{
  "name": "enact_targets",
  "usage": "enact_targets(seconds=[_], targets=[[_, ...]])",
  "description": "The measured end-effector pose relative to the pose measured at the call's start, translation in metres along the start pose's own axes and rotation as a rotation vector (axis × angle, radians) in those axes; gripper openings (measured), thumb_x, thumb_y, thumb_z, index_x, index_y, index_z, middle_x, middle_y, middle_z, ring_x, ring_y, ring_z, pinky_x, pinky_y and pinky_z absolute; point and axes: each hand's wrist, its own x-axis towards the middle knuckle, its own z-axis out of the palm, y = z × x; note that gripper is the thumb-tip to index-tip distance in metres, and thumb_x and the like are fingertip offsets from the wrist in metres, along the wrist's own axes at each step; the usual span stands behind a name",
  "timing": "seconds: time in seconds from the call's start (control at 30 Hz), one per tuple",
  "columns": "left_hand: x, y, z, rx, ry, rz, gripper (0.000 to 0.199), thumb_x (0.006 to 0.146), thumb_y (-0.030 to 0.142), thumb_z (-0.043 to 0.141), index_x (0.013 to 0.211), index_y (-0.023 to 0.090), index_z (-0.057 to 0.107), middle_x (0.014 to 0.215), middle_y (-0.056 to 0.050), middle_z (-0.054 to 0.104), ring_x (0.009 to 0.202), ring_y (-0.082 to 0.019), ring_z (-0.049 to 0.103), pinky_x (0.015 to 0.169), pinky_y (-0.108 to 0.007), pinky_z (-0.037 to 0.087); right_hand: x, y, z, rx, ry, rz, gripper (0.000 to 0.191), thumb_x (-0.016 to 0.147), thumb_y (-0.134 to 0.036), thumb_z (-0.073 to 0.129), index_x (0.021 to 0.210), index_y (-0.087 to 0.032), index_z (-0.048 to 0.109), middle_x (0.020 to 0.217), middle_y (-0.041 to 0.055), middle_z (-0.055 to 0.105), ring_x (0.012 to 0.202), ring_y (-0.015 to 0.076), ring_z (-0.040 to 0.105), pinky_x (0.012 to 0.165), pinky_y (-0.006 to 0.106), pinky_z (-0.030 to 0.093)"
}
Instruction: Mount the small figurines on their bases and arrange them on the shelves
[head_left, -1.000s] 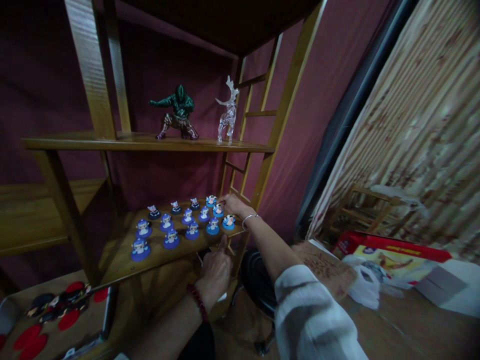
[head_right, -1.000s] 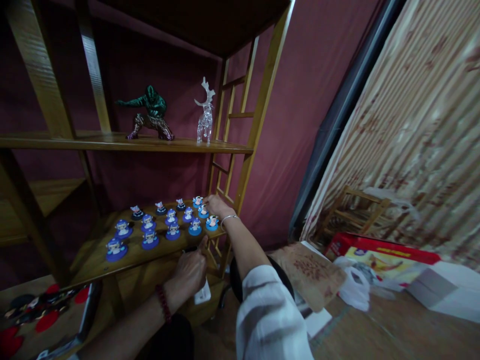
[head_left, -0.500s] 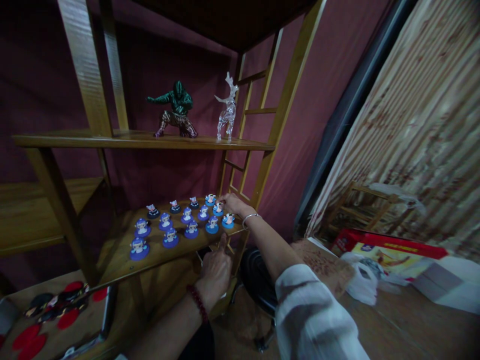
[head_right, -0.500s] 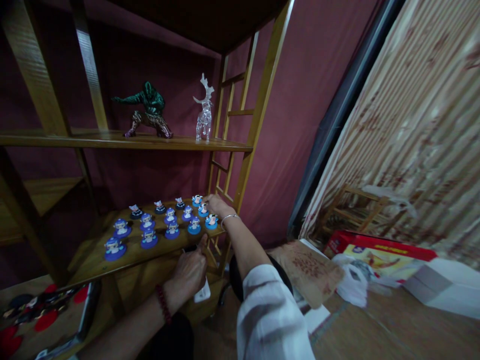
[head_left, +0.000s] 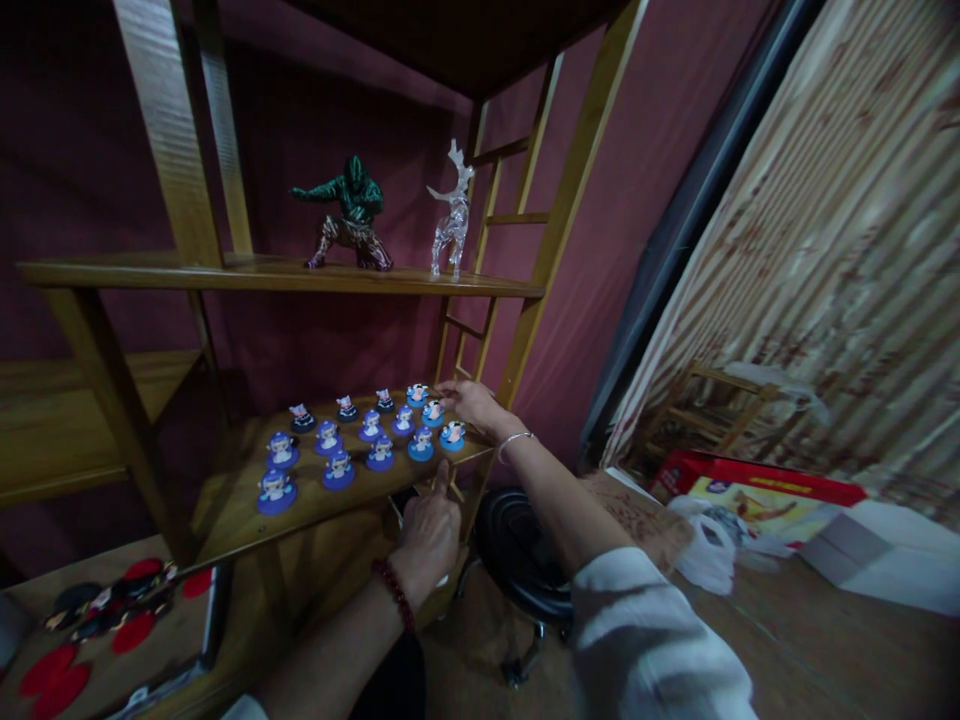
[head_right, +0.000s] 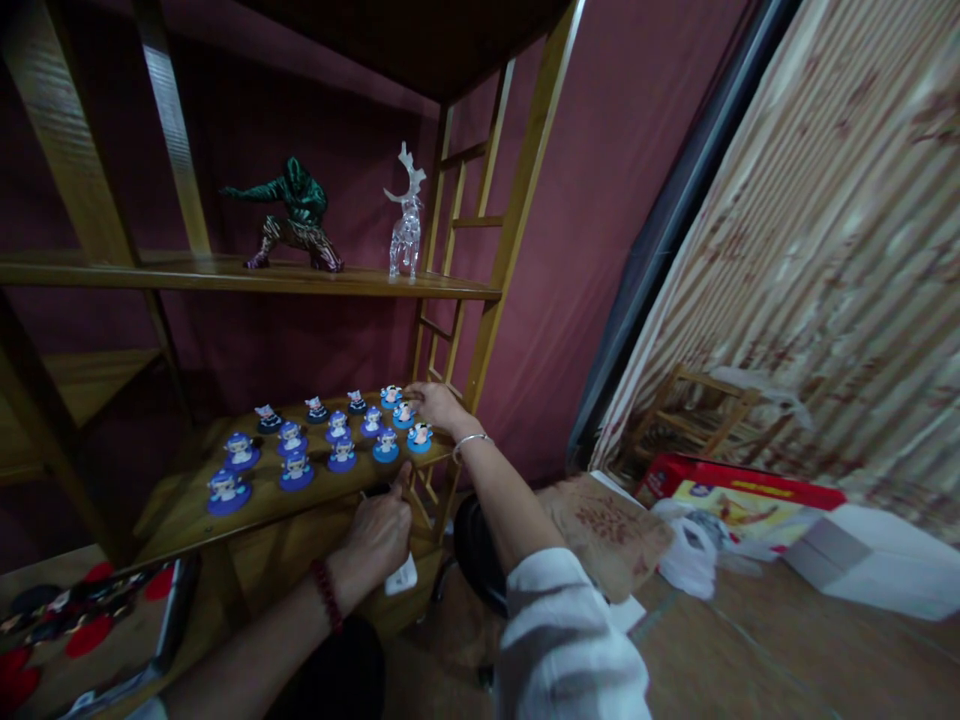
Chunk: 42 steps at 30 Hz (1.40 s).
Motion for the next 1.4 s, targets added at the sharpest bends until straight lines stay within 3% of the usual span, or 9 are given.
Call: enact_targets(seconds=[0.13,0.3,0.57,0.77,0.9,1.13,1.4], targets=[[-0.002,0.001,-0.005,-0.047,0.025,-0.027,0.063,0.068,0.009,0.051,0.130,0.003,0.037,0.117,-0.023,0.054,0.081,-0.022,0.061,0.072,-0.032,0.046,-0.029,-0.001,-0.002,0.135,0.232,-0.038,0.035,0.078,-0.015,0.052,0.113,-0.017,0.055,0.107,0.0051,0.063,0.095,0.0133,0.060,0.088,0.024,0.046],[-0.003,-0.001,-0.004,-0.027,0.042,-0.006,0.048,0.070,0.010,0.048,0.118,0.004,0.053,0.111,-0.023,0.057,0.076,-0.021,0.062,0.067,-0.031,0.047,-0.064,0.007,0.013,0.262,0.338,0.027,0.037,0.080,-0.017,0.048,0.117,-0.022,0.050,0.107,0.0037,0.063,0.097,0.0132,0.059,0.089,0.028,0.046],[-0.003,-0.002,-0.004,-0.013,0.045,-0.001,0.051,0.072,0.010,0.044,0.123,0.003,0.048,0.123,-0.024,0.048,0.080,-0.021,0.062,0.069,-0.030,0.048,-0.082,0.011,0.036,0.407,0.252,0.085,0.051,0.073,-0.021,0.059,0.122,-0.023,0.045,0.114,0.0053,0.059,0.100,0.0158,0.058,0.089,0.034,0.046],[-0.005,-0.001,-0.008,0.013,0.059,0.015,0.049,0.069,0.010,0.046,0.117,0.004,0.053,0.129,-0.023,0.042,0.082,-0.022,0.062,0.071,-0.031,0.048,-0.082,0.011,0.050,0.309,0.254,0.091,0.060,0.067,-0.021,0.065,0.123,-0.025,0.044,0.110,0.0037,0.061,0.098,0.0172,0.058,0.088,0.035,0.046],[-0.005,0.000,-0.009,-0.001,0.055,0.015,0.056,0.067,0.010,0.048,0.122,0.002,0.048,0.128,-0.023,0.044,0.082,-0.022,0.062,0.073,-0.031,0.048,-0.081,0.011,0.053,0.261,0.279,0.088,0.058,0.067,-0.019,0.064,0.121,-0.026,0.046,0.106,0.0027,0.062,0.098,0.0169,0.058,0.090,0.035,0.044],[-0.005,0.002,-0.011,0.024,0.022,0.003,0.052,0.066,0.011,0.050,0.118,0.003,0.052,0.130,-0.024,0.041,0.081,-0.022,0.062,0.070,-0.030,0.049,-0.080,0.009,0.052,0.213,0.293,0.101,0.053,0.069,-0.018,0.061,0.119,-0.026,0.048,0.109,0.0027,0.061,0.099,0.0171,0.058,0.090,0.034,0.044],[-0.005,0.001,-0.007,-0.003,0.026,-0.002,0.054,0.072,0.009,0.045,0.126,0.002,0.044,0.124,-0.025,0.047,0.084,-0.022,0.061,0.072,-0.030,0.047,-0.078,0.014,0.056,0.214,0.295,0.080,0.054,0.069,-0.020,0.061,0.120,-0.026,0.046,0.105,0.0021,0.063,0.094,0.0169,0.060,0.089,0.035,0.045]])
